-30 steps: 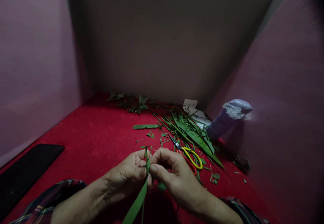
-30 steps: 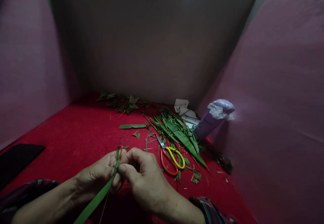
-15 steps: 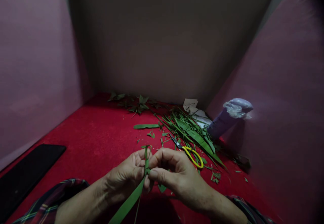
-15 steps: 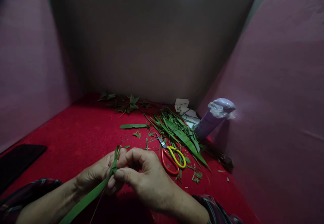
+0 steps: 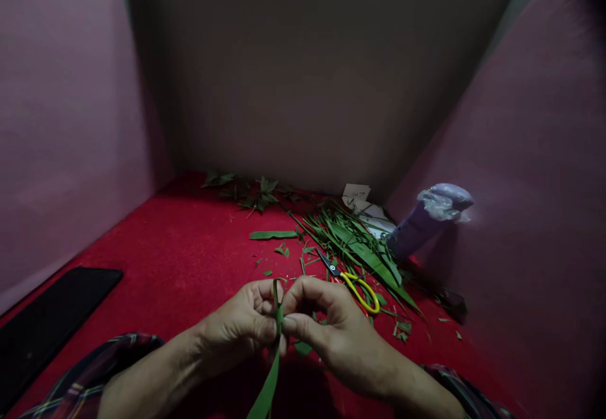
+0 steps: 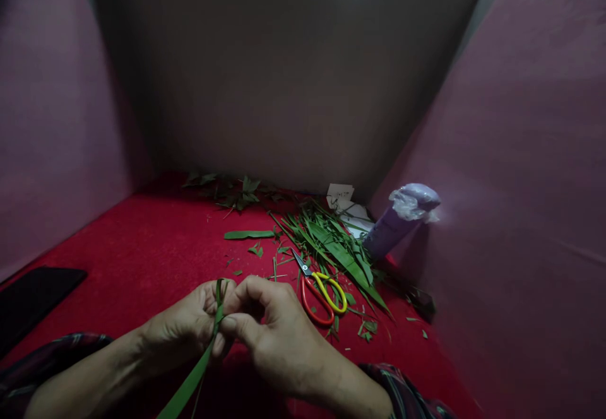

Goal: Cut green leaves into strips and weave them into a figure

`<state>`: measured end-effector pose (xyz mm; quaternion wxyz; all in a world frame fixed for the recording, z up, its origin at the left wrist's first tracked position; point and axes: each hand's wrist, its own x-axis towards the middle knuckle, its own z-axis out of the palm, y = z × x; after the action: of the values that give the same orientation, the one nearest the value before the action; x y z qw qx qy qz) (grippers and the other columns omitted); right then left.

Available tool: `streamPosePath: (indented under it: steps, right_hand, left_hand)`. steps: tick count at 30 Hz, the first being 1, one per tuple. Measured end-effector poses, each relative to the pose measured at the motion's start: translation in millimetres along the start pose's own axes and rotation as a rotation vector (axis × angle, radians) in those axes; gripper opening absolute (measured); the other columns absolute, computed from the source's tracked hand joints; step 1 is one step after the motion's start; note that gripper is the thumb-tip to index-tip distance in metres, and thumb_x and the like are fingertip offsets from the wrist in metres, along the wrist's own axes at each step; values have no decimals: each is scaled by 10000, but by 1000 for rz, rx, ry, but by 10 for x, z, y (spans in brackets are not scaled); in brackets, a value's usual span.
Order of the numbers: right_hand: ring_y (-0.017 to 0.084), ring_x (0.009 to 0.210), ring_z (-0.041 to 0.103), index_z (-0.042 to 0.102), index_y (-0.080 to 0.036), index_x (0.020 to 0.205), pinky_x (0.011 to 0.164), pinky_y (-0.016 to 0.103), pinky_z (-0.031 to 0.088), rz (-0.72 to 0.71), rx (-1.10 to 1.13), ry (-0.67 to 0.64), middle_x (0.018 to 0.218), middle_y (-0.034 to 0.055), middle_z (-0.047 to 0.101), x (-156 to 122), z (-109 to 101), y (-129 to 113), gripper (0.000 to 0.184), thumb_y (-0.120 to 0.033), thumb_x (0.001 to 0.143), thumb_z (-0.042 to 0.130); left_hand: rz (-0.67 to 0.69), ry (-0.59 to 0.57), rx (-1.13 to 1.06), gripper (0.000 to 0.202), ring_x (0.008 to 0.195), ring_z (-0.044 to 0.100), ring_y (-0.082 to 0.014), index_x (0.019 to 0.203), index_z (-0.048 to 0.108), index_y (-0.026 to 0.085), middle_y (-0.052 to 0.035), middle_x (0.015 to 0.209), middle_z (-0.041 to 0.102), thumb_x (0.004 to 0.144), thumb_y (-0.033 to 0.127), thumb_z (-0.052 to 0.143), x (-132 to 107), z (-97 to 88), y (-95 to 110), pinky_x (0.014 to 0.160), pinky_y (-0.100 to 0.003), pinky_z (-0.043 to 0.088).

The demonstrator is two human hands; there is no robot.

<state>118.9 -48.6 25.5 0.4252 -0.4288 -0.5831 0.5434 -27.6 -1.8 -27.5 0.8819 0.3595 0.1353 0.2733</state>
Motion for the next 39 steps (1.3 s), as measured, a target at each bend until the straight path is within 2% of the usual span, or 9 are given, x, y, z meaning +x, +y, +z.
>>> streamPosePath:
  steps: [4, 10, 15, 18, 21, 27, 30, 36, 39]
  right_hand:
    - [79, 597, 555, 547, -153, 690, 595, 185, 432, -6, -32, 5, 619, -44, 571, -2, 1, 16, 159, -3, 739, 535]
    - [88, 589, 548, 514, -151, 738, 537, 188, 403, 77, 167, -54, 630, -17, 590, 7, -6, 2, 76, -136, 766, 583]
    - [83, 572, 522, 479, -161, 777, 503, 189, 388, 102, 229, -58, 657, -9, 585, 11, 3, -3, 200, -280, 756, 639]
    - [76, 578, 497, 472, -176, 805, 503, 184, 381, 117, 250, -57, 673, -36, 545, -10, 12, -7, 285, -270, 683, 712]
    - [89, 639, 503, 470, -196, 852, 556, 198, 399, 111, 86, -50, 721, -42, 540, -56, 15, -28, 320, -177, 657, 724]
    - [92, 648, 459, 463, -192, 871, 567, 204, 374, -126, -436, -36, 750, -34, 509, -156, 4, -72, 236, -18, 728, 531]
    - [96, 613, 465, 469, -178, 887, 551, 210, 380, -220, -543, -43, 730, -19, 518, -166, 8, -40, 206, -20, 755, 472]
    - [114, 564, 507, 548, -165, 844, 521, 225, 381, -482, -816, 99, 689, 14, 564, -122, 9, 53, 108, -98, 829, 464]
    - [117, 579, 525, 552, -167, 823, 530, 220, 385, -569, -846, 116, 674, 16, 576, -119, -6, 75, 116, -97, 841, 462]
  left_hand:
    - [12, 12, 21, 274, 487, 535, -68, 659, 563, 121, 19, 538, 603, 519, 147, 797, 20, -26, -8, 479, -141, 403]
    - [8, 55, 9, 335, 492, 557, -91, 687, 539, 135, 10, 525, 607, 515, 222, 813, 22, -85, -8, 497, -167, 412]
    - [1, 77, -39, 322, 464, 543, -75, 677, 532, 133, 6, 534, 618, 509, 160, 806, 28, -71, 22, 486, -158, 403]
    - [2, 53, -70, 329, 481, 555, -79, 687, 529, 134, -4, 592, 629, 512, 159, 807, 30, -56, 25, 487, -161, 406]
    - [36, 49, -79, 337, 530, 592, -111, 674, 511, 150, 4, 612, 626, 520, 176, 810, 25, -57, 16, 500, -177, 423]
    - [84, 82, -45, 332, 475, 565, -80, 681, 517, 144, 28, 549, 611, 529, 178, 810, 12, -69, 28, 493, -164, 439]
    - [90, 67, -31, 329, 467, 577, -83, 687, 526, 143, 17, 549, 636, 528, 179, 812, 11, -64, 46, 487, -164, 450]
    - [77, 119, -70, 356, 437, 584, -82, 683, 535, 143, 26, 515, 635, 483, 151, 829, 9, -66, 43, 446, -139, 438]
    - [76, 108, -72, 355, 430, 586, -85, 687, 540, 143, 26, 505, 631, 481, 150, 829, 9, -77, 28, 441, -139, 433]
